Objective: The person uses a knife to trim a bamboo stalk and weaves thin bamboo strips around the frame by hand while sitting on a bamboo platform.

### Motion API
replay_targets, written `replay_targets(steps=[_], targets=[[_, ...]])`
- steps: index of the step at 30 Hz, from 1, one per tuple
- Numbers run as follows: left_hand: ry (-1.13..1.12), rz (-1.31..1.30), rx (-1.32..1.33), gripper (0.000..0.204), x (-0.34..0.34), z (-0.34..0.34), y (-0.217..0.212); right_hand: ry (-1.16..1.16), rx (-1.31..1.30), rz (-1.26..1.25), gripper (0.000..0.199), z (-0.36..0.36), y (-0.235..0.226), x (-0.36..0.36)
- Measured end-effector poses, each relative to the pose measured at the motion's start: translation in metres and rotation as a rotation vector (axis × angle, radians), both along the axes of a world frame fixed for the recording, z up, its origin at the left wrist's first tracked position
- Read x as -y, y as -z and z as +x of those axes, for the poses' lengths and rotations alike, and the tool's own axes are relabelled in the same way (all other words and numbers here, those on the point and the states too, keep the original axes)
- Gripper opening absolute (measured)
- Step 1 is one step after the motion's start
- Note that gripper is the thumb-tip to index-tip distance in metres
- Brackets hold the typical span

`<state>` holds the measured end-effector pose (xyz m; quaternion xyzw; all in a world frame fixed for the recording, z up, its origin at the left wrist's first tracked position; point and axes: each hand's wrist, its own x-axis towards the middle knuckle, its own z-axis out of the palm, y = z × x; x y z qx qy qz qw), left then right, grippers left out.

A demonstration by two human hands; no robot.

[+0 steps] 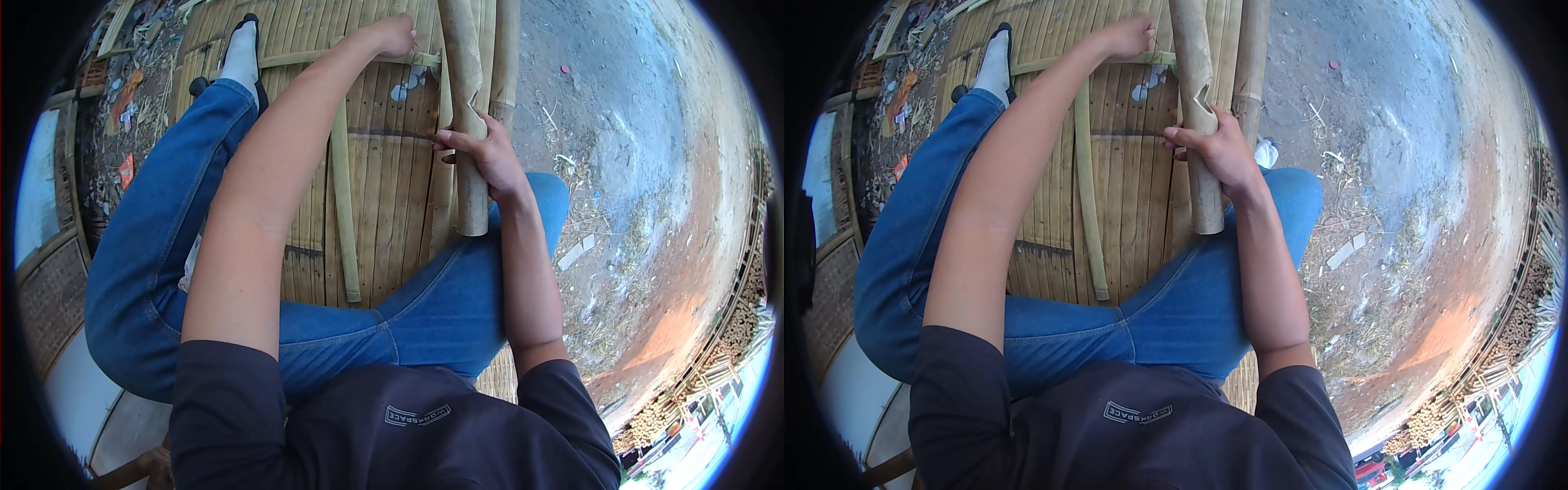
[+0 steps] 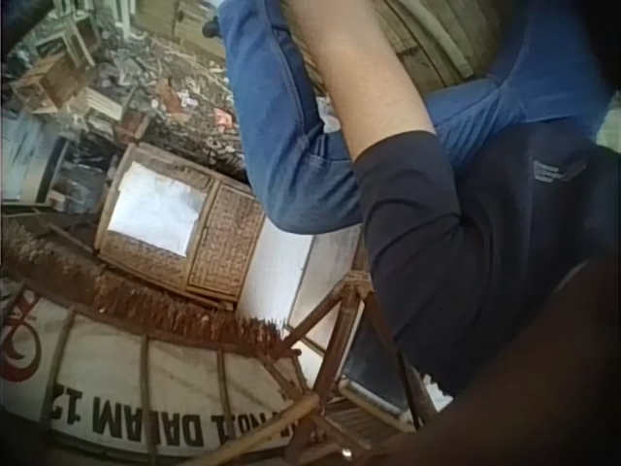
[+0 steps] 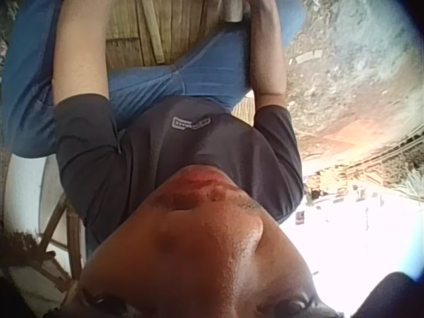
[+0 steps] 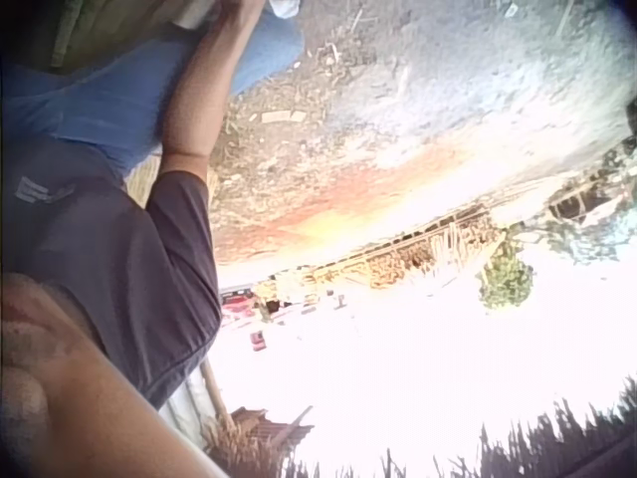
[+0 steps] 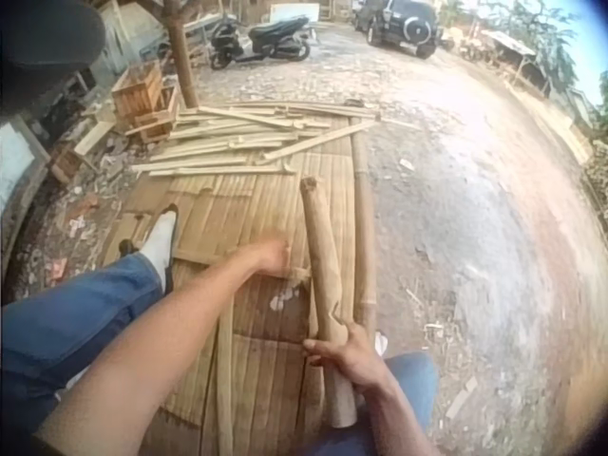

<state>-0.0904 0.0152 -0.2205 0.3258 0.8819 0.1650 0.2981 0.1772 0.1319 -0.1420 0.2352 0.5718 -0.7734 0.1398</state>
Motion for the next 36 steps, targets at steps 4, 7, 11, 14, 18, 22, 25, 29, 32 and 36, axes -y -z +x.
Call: replay_targets(steps=[4, 7, 11, 14, 18, 22, 25, 29, 32, 36], targets=[[0.078, -0.175, -0.046, 0.029, -0.017, 0.002, -0.007, 0.009, 0.017, 0.006, 0.042, 0.002, 0.001, -0.002], [0.108, -0.243, -0.072, 0.043, -0.024, 0.007, -0.012, 0.003, 0.01, 0.025, 0.043, 0.001, -0.001, -0.001], [0.086, -0.29, -0.196, 0.04, -0.017, 0.011, -0.014, 0.007, 0.004, 0.006, 0.043, 0.001, -0.003, 0.003], [0.047, -0.316, -0.335, 0.016, -0.016, 0.046, -0.059, 0.041, 0.02, 0.024, 0.043, 0.007, -0.002, -0.006], [-0.448, 0.218, -0.201, 0.029, 0.016, 0.05, -0.089, 0.015, -0.018, 0.009, 0.042, 0.001, -0.008, 0.004], [-0.407, 0.303, -0.064, 0.024, 0.037, 0.052, -0.052, 0.032, -0.022, 0.022, 0.041, 0.004, -0.007, -0.002], [-0.368, 0.268, -0.133, 0.022, 0.052, 0.061, -0.037, 0.038, -0.028, 0.004, 0.041, 0.003, -0.01, 0.0], [-0.317, 0.25, -0.113, 0.02, 0.054, 0.064, -0.03, 0.046, -0.011, 0.018, 0.041, 0.005, -0.012, 0.0], [-0.324, 0.221, -0.166, 0.02, 0.048, 0.063, -0.03, 0.043, -0.015, 0.03, 0.041, 0.004, -0.01, -0.001], [-0.285, 0.164, -0.192, 0.019, 0.042, 0.059, -0.033, 0.04, -0.007, 0.024, 0.042, 0.004, -0.009, -0.002]])
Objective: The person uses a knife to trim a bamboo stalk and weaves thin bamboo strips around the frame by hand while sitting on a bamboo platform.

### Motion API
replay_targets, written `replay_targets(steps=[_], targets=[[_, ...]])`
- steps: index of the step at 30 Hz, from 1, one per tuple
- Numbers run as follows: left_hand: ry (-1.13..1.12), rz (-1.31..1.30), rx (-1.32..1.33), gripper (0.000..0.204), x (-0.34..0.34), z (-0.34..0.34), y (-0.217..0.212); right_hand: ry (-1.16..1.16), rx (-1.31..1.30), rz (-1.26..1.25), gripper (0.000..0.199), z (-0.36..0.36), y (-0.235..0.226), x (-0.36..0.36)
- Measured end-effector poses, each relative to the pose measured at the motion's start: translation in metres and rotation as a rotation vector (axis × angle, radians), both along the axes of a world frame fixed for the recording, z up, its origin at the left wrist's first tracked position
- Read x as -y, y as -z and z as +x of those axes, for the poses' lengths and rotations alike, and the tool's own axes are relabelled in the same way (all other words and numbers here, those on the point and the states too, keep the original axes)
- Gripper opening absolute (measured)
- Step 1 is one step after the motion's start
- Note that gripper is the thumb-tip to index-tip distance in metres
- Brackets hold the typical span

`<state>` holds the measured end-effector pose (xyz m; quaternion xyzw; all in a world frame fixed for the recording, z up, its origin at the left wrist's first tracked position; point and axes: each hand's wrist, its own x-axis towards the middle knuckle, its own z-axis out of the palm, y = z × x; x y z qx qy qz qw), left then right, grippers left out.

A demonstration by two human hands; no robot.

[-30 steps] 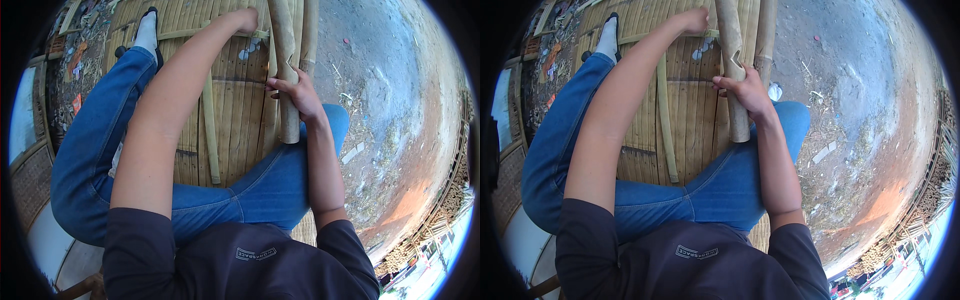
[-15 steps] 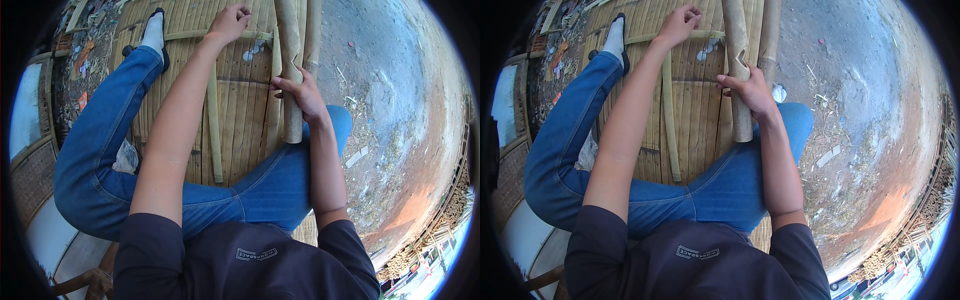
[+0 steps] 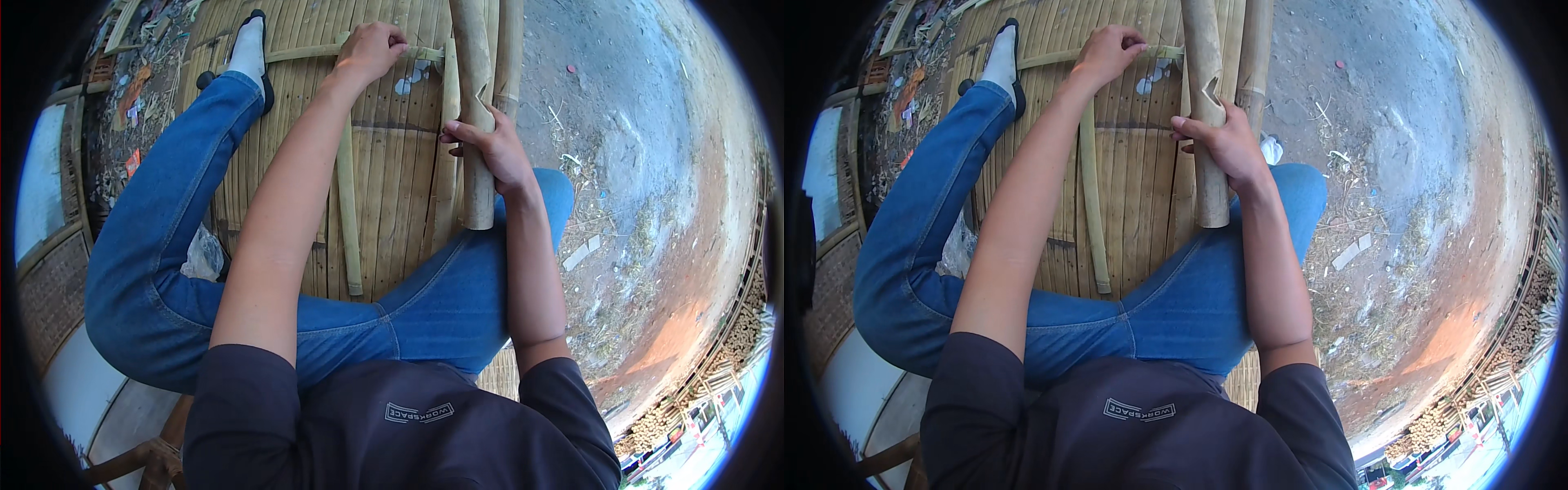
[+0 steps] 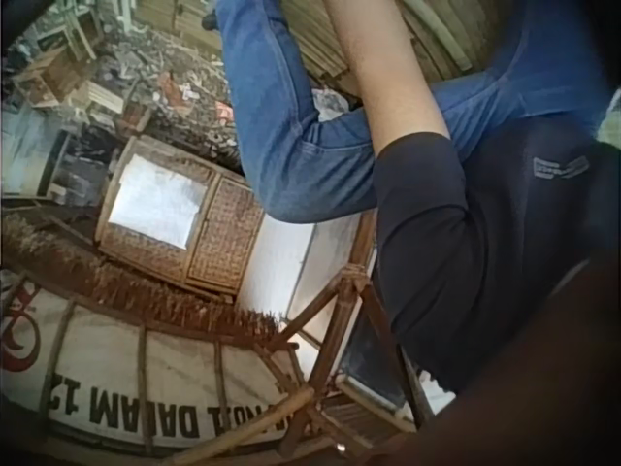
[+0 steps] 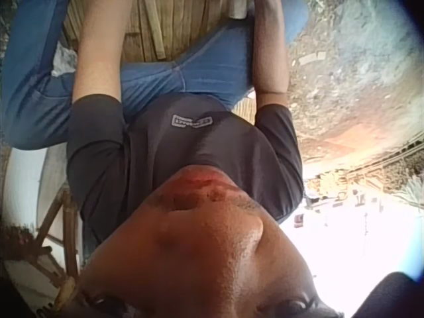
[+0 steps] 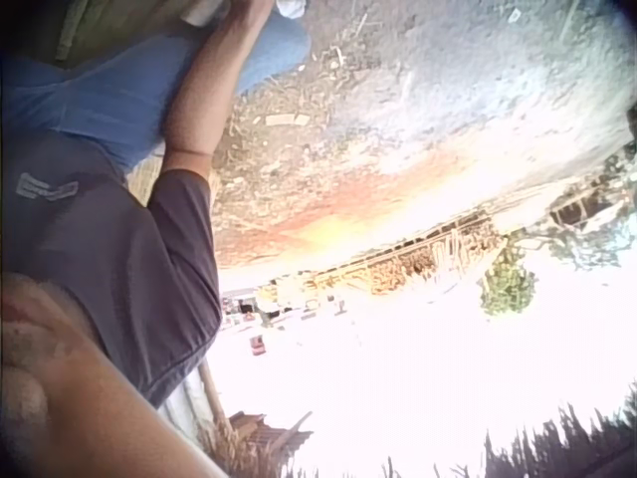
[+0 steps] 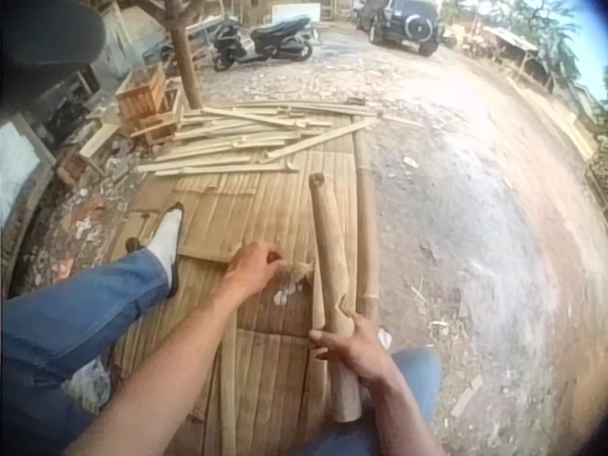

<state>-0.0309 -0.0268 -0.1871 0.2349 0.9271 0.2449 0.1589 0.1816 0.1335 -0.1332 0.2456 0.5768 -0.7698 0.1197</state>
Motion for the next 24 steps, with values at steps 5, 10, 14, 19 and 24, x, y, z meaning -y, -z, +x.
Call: replay_targets(steps=[5, 10, 14, 19, 24], targets=[[0.064, -0.052, 0.013, 0.018, -0.002, -0.005, -0.003, -0.007, 0.001, -0.008, 0.042, 0.0, 0.002, 0.001], [0.098, -0.03, -0.027, 0.018, -0.005, -0.007, -0.007, -0.022, 0.013, 0.024, 0.042, -0.001, 0.003, 0.001], [0.141, -0.097, -0.042, 0.02, -0.004, -0.015, -0.011, -0.029, 0.001, 0.019, 0.042, -0.001, 0.002, 0.003], [0.114, -0.187, 0.103, 0.021, -0.025, -0.002, -0.061, 0.001, 0.011, 0.02, 0.041, 0.0, -0.003, 0.002], [0.16, -0.232, 0.005, 0.02, -0.031, -0.01, -0.051, -0.014, 0.007, 0.022, 0.041, 0.0, 0.003, 0.0]])
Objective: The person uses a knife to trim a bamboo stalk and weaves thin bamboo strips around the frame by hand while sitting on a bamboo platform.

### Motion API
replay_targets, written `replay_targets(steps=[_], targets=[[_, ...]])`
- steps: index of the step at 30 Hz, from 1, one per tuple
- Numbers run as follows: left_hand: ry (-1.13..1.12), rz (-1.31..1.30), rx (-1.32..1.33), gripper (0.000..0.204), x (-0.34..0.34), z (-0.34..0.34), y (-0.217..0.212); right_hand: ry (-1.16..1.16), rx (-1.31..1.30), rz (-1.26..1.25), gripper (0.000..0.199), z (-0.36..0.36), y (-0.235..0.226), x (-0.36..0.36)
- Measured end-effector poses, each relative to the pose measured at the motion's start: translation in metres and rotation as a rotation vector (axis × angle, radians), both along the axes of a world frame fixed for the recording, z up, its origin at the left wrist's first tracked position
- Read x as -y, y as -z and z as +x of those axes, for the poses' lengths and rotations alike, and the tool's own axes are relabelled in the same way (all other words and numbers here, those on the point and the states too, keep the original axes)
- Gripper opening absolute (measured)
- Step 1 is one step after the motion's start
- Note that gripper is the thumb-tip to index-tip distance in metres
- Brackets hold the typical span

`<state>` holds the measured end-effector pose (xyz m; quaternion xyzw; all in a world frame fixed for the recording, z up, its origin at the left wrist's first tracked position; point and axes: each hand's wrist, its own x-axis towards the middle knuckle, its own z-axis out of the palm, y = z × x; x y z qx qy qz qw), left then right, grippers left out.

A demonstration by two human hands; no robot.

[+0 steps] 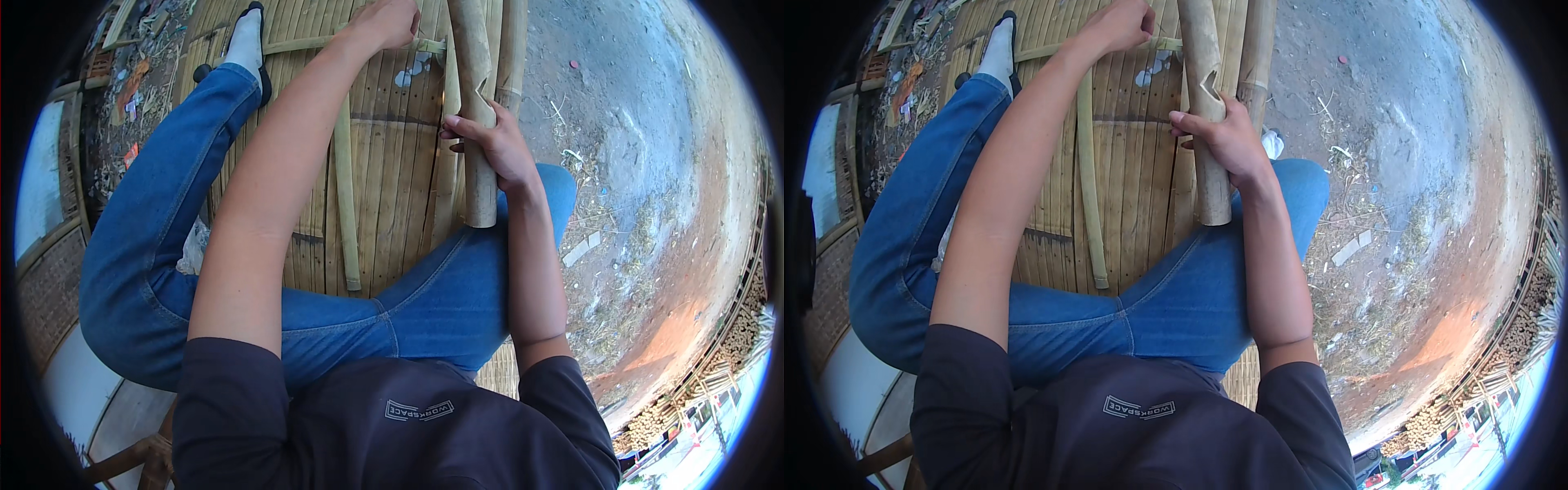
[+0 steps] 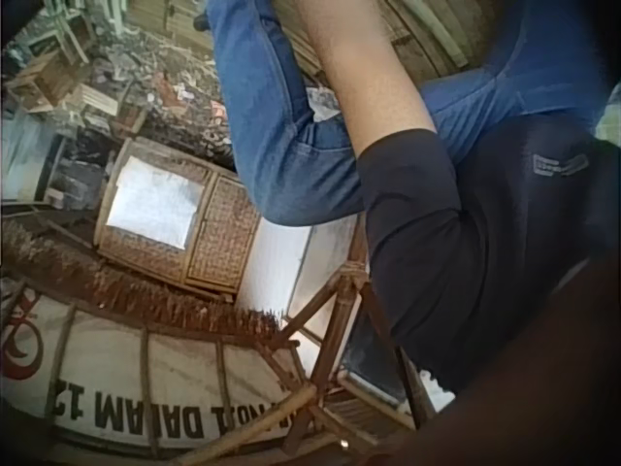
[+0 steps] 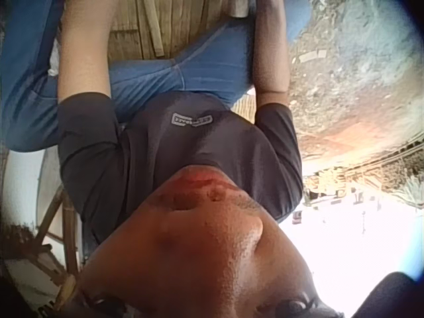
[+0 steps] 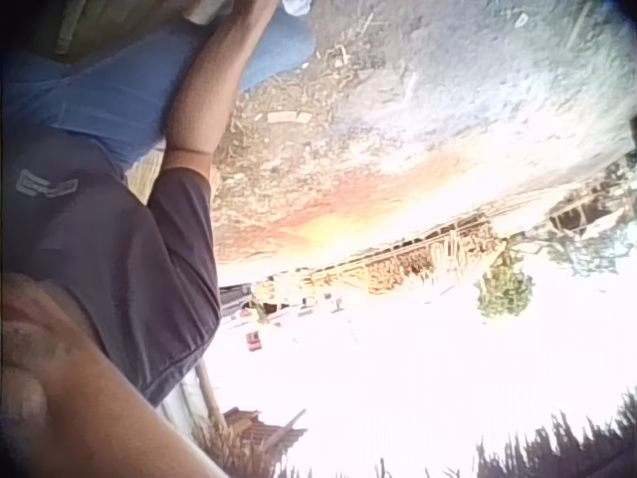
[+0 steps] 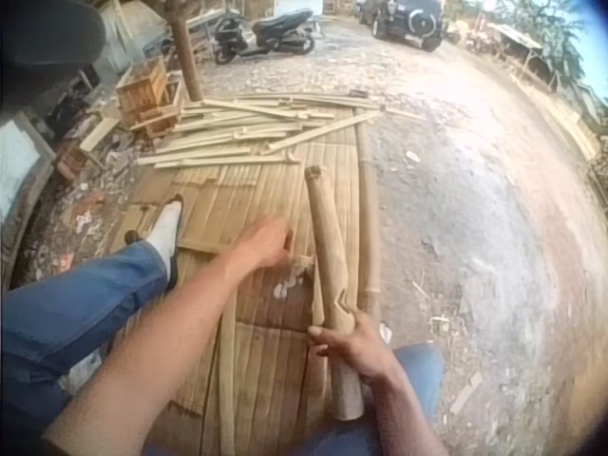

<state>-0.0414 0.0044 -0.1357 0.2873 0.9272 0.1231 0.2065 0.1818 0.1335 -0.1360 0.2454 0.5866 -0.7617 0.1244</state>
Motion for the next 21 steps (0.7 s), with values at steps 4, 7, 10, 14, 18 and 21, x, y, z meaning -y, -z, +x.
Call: replay_targets(steps=[4, 7, 10, 14, 18, 21], targets=[[0.065, -0.119, -0.03, 0.017, -0.011, -0.01, 0.013, -0.008, -0.005, -0.005, 0.043, 0.001, 0.002, -0.001], [0.086, -0.11, -0.127, 0.018, -0.013, -0.017, 0.03, -0.005, -0.002, 0.006, 0.042, 0.0, 0.0, 0.001], [0.086, -0.154, -0.172, 0.019, -0.017, -0.023, 0.042, -0.005, 0.005, -0.013, 0.041, 0.0, -0.003, 0.001], [0.157, -0.154, -0.132, 0.019, -0.021, -0.02, 0.035, 0.002, 0.005, -0.026, 0.041, 0.001, -0.004, -0.001], [0.104, -0.067, -0.09, 0.022, -0.018, -0.015, 0.022, 0.018, -0.005, -0.034, 0.041, 0.002, -0.008, -0.004], [0.069, 0.025, -0.052, 0.024, -0.01, -0.012, 0.019, 0.042, -0.013, -0.037, 0.04, 0.002, -0.009, -0.006]])
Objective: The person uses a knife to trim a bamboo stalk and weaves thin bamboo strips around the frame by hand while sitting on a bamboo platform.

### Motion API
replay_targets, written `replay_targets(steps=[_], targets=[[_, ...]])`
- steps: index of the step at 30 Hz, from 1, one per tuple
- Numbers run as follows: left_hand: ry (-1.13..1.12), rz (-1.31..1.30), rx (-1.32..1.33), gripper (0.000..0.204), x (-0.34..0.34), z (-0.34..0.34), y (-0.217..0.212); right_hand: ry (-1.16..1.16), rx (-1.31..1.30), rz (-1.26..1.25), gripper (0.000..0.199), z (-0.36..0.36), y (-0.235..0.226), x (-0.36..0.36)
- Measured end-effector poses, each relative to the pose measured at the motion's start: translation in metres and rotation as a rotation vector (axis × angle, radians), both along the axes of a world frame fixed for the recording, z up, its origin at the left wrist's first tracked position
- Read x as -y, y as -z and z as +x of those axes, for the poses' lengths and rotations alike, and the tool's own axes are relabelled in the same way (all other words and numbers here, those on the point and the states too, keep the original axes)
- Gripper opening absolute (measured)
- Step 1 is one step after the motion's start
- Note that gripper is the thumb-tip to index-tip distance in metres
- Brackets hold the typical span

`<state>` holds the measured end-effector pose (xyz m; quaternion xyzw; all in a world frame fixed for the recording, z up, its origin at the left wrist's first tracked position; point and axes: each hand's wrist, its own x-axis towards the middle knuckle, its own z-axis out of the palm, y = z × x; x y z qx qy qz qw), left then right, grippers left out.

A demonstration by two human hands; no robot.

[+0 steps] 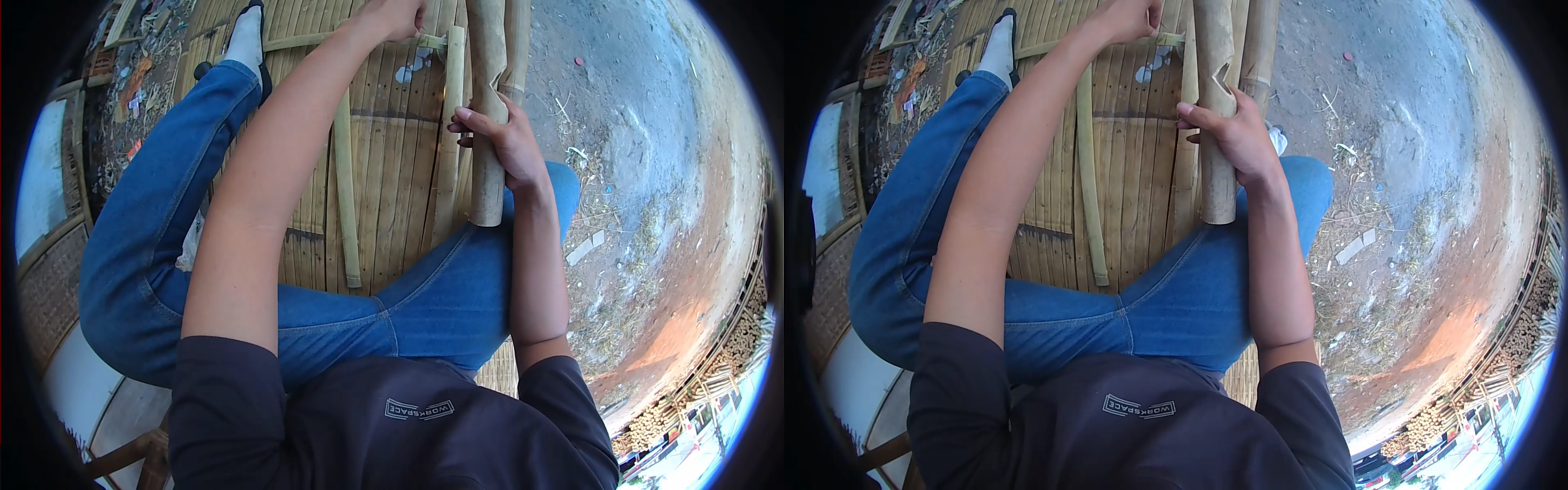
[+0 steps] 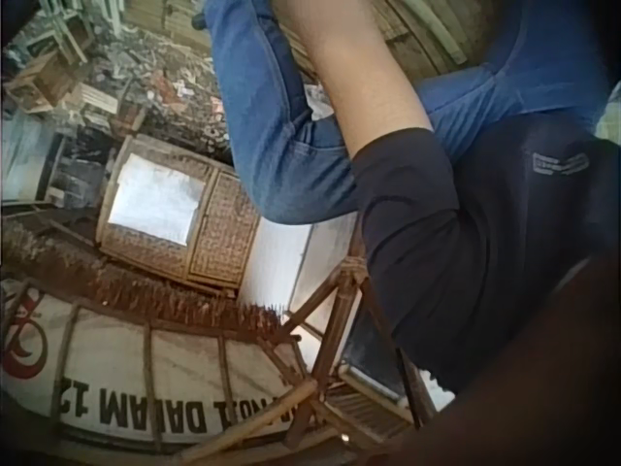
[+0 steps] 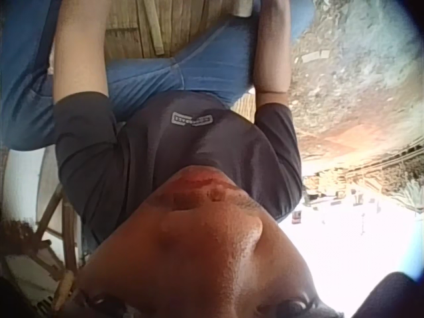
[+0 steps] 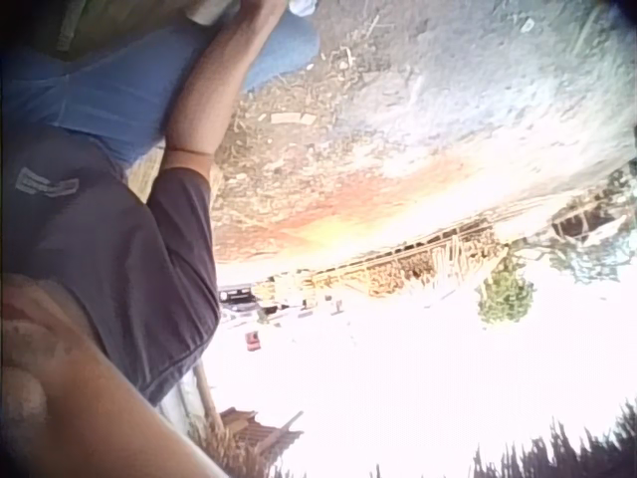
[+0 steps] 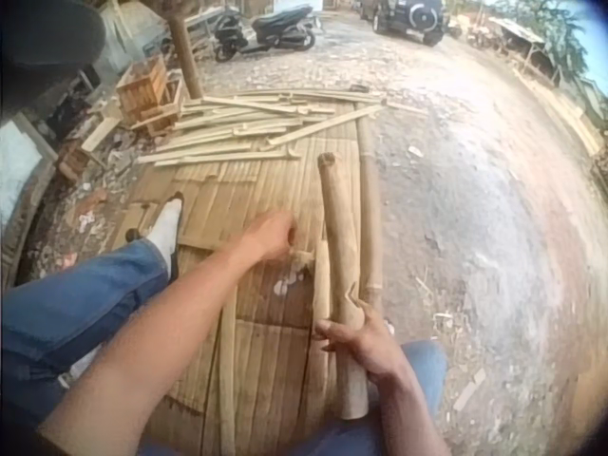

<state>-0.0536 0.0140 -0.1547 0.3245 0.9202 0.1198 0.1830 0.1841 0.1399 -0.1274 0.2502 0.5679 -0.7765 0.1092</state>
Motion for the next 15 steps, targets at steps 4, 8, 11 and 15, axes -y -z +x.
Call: replay_targets(steps=[4, 8, 11, 15], targets=[[-0.065, 0.204, 0.157, 0.025, 0.02, 0.006, 0.007, 0.001, -0.011, -0.015, 0.04, 0.0, 0.001, -0.002], [-0.261, 0.286, 0.294, 0.021, 0.029, 0.024, 0.008, 0.013, -0.003, -0.038, 0.039, 0.002, 0.002, -0.005], [-0.36, 0.382, 0.308, 0.021, 0.038, 0.025, 0.029, 0.041, 0.004, -0.06, 0.039, 0.001, 0.002, -0.004], [-0.302, 0.541, 0.163, 0.025, 0.051, 0.012, 0.086, 0.024, 0.004, -0.015, 0.037, -0.001, -0.003, 0.001]])
